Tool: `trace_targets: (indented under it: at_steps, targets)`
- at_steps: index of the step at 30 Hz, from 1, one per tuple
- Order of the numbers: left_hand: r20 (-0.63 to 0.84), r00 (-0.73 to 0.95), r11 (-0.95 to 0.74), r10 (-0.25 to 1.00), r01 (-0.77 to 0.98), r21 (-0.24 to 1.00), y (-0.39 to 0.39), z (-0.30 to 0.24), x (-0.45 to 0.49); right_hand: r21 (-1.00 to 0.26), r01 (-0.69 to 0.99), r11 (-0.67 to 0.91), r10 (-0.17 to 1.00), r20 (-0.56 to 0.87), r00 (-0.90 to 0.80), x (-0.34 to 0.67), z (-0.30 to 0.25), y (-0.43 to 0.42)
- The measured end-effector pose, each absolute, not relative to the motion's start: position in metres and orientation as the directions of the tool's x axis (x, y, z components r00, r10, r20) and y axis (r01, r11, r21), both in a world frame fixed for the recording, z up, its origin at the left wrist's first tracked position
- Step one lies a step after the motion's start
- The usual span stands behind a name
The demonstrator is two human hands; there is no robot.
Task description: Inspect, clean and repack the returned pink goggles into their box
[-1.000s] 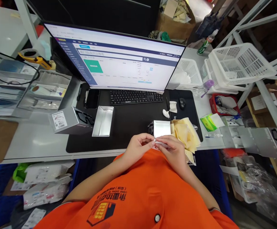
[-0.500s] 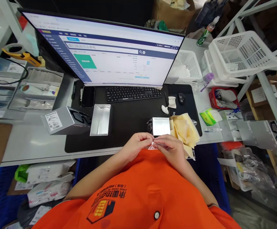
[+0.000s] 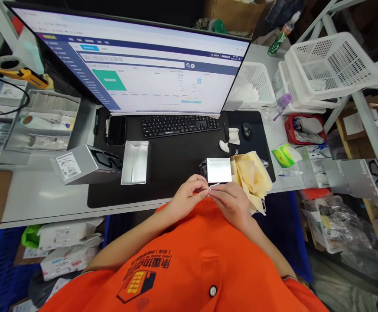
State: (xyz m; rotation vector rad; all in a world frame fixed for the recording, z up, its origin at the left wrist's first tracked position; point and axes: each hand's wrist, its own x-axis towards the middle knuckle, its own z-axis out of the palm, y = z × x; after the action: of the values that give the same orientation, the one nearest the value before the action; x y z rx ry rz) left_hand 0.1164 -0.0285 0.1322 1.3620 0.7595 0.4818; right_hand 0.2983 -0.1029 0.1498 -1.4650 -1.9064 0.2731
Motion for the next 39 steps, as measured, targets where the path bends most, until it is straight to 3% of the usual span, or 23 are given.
trace_targets:
  at_steps: [6,26,30,34,37,39]
  targets:
    - [-0.161,0.693,0.089,0.703,0.139,0.986,-0.027,0.133,0.120,-0.545,0.767,0.339,0.901,0.423,-0.098,0.299,0.145,-0.104]
    - [-0.282,0.672,0.282,0.685,0.114,0.953,-0.030,0.124,0.121,-0.496,0.797,0.346,0.906,0.399,-0.145,0.301,0.144,-0.111]
    - [-0.299,0.617,0.304,0.728,0.101,0.947,-0.027,0.121,0.117,-0.548,0.754,0.362,0.918,0.351,-0.185,0.306,0.150,-0.112]
    - [-0.339,0.536,0.327,0.773,0.122,0.937,-0.019,0.115,0.104,-0.650,0.624,0.435,0.891,0.412,-0.193,0.316,0.164,-0.118]
    - [-0.367,0.473,0.336,0.801,0.152,0.930,-0.013,0.106,0.087,-0.816,0.464,0.345,0.918,0.397,0.017,0.324,0.172,-0.124]
    - [-0.364,0.430,0.319,0.826,0.175,0.931,-0.009,0.097,0.075,-0.926,0.309,0.217,0.925,0.296,0.237,0.330,0.174,-0.124]
